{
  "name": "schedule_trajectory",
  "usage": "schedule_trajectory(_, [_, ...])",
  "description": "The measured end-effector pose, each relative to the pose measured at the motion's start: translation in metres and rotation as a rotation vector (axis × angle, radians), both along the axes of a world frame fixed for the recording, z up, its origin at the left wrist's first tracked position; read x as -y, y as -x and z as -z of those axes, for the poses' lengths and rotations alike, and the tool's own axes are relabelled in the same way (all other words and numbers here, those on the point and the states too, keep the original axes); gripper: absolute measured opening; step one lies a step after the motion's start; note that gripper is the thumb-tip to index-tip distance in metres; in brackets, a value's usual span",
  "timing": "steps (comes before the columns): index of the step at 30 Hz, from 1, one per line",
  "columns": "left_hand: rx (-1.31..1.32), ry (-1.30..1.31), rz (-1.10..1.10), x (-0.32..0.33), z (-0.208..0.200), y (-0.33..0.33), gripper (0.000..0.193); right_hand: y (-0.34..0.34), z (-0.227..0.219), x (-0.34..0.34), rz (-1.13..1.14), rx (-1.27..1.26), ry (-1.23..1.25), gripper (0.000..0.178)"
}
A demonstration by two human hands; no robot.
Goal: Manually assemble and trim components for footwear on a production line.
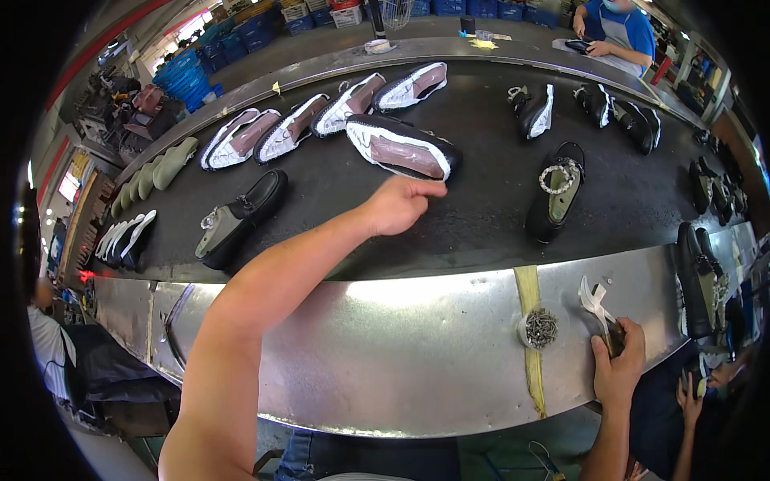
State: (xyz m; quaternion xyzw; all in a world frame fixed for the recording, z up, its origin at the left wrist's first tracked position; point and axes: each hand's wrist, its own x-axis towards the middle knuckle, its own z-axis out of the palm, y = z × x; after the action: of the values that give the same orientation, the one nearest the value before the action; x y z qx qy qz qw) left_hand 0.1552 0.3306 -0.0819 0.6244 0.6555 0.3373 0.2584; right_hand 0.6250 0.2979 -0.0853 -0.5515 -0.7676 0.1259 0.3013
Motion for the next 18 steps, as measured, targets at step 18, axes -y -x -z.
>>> schedule_trajectory(18, [-0.385,0.277,-0.432,-0.199,-0.031,0.165,0.093,0.009,-0.003,0.001,0.059,-0.005,0.026,0.048])
